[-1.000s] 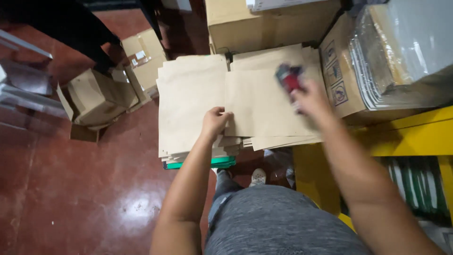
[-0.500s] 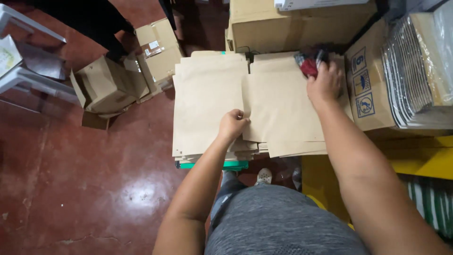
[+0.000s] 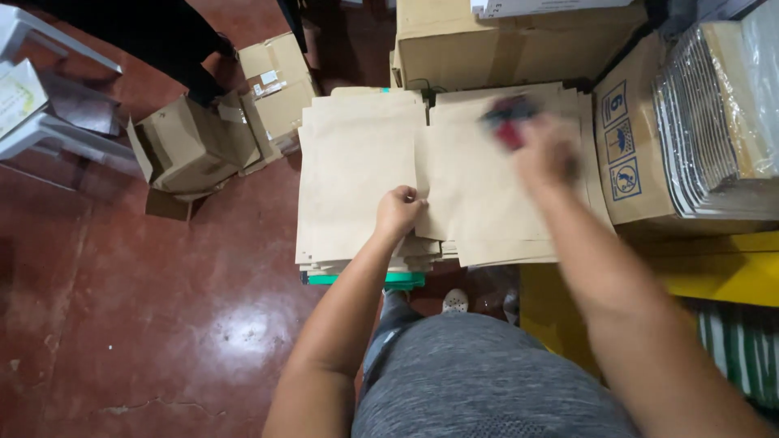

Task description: The person repeatedly wipes the surface of stacked beige paper sheets using a red and black cloth. They handle the sheets one at a time, wiping them and placing them back on the stack.

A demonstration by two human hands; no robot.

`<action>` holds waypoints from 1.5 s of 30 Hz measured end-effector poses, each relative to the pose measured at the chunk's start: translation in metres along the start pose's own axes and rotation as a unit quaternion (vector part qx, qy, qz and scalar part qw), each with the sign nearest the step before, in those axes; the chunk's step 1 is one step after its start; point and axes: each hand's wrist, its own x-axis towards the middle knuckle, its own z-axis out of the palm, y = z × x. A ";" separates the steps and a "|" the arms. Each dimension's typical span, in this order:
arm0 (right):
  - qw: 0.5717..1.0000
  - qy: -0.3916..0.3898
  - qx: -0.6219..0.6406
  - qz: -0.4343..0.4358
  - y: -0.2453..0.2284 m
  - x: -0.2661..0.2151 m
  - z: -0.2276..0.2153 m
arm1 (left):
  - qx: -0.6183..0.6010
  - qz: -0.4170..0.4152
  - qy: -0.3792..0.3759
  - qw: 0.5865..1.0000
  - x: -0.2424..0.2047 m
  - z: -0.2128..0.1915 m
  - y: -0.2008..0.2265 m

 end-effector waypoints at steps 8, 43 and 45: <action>0.988 0.027 0.130 -0.075 0.122 0.070 0.021 | -0.166 0.037 0.046 0.984 0.020 -0.025 0.013; 0.958 -0.020 0.286 0.026 0.054 -0.045 -0.027 | 0.116 0.392 0.001 0.913 -0.053 0.010 0.040; 0.956 -0.016 0.196 -0.220 0.051 -0.047 -0.005 | 0.290 0.623 0.125 0.716 -0.103 0.030 0.102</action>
